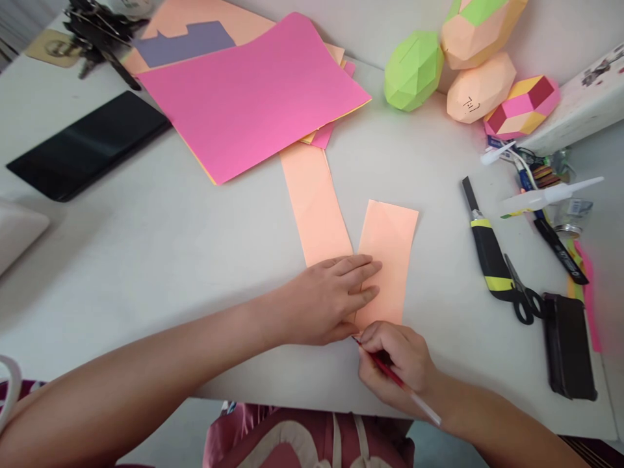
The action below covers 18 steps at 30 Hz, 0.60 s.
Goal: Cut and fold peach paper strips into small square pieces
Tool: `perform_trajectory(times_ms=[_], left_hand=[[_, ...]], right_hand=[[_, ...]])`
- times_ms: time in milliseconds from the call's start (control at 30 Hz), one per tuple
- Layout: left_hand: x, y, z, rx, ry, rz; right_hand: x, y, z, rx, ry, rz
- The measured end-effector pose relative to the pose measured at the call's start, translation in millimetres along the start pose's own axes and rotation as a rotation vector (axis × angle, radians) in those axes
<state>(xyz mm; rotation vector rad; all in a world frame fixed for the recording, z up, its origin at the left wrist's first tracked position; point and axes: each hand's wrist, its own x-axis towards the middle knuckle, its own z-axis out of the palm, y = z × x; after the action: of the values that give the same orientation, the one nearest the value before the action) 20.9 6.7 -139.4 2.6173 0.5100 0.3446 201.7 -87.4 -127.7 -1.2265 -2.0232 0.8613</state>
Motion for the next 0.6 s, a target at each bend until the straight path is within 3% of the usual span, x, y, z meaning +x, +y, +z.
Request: perform_trajectory(times_ms=[600], left_hand=[[0.0, 0.3, -0.9, 0.020, -0.016, -0.006]], right_hand=[[-1.2, 0.1, -0.1, 0.025, -0.022, 0.006]])
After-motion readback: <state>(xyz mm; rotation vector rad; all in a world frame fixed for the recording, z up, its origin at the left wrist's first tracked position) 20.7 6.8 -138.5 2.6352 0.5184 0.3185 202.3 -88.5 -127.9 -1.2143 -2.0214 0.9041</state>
